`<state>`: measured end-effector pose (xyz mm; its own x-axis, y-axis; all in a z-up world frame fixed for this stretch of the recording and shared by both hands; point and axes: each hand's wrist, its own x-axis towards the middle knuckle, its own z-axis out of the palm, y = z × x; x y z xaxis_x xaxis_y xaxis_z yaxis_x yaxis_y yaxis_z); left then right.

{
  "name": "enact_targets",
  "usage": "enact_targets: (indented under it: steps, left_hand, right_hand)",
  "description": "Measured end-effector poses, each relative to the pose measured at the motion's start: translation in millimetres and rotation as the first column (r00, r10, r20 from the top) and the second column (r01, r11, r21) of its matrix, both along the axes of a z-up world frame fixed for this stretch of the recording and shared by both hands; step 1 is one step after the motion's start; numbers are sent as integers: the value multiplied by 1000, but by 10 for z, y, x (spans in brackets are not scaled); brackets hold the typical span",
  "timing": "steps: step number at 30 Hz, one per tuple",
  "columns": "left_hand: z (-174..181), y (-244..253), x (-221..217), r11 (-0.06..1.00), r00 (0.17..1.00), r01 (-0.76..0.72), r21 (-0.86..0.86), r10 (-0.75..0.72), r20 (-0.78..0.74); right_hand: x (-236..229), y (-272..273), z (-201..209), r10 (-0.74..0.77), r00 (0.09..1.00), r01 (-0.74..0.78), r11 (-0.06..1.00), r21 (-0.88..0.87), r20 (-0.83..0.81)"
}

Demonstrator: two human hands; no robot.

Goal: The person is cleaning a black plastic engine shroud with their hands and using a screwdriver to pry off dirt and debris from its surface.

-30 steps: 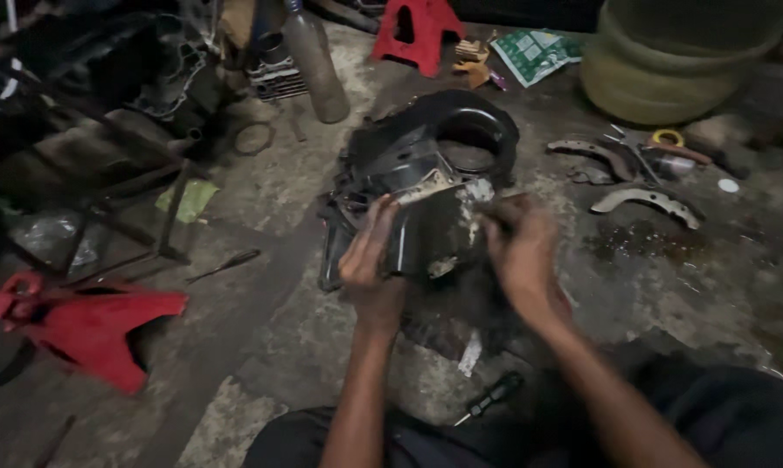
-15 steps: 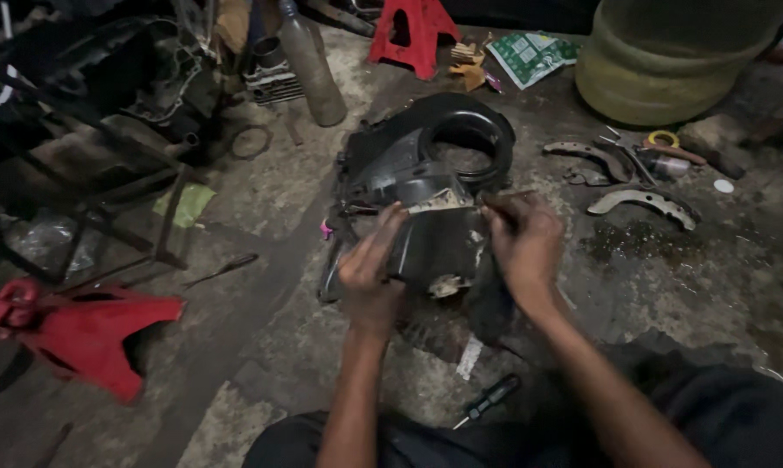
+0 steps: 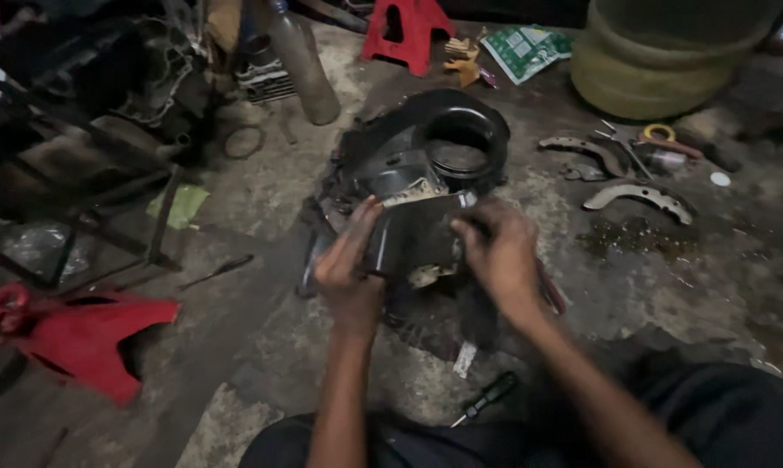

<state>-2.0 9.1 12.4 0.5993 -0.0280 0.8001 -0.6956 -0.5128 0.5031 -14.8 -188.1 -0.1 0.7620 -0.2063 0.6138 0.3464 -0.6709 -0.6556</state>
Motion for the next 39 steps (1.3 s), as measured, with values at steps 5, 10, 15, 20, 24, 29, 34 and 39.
enact_targets:
  steps: [5, 10, 15, 20, 24, 29, 34, 39]
  left_hand:
    - [-34, 49, -14, 991, 991, -130, -41, 131, 13]
    - [-97, 95, 8, 988, 986, -154, 30, 152, 68]
    - [-109, -86, 7, 982, 982, -184, -49, 185, 22]
    - [-134, -59, -5, 986, 987, -162, -42, 162, 9]
    - [-76, -64, -30, 984, 982, -179, -22, 180, 55]
    - [88, 85, 44, 937, 942, -324, -127, 332, 44]
    - [153, 157, 83, 964, 954, -262, -49, 266, 136]
    - [131, 71, 33, 986, 980, -163, -17, 164, 112]
  right_hand:
    - [-172, 314, -90, 105, 994, -105, 994, 41, -3]
    - [-6, 218, -114, 2, 1000, -2, 1000, -14, -31]
    - [-145, 256, -192, 155, 986, -154, 988, -7, 70]
    - [55, 37, -291, 38, 999, -35, 996, 80, -33]
    - [-118, 326, -329, 33, 999, -33, 999, -5, -28]
    - [-109, 392, -237, 119, 992, -121, 991, 51, 33]
    - [-63, 178, -55, -146, 989, 144, 986, 80, 15]
    - [-172, 351, 40, 5, 988, -12, 999, 43, 157]
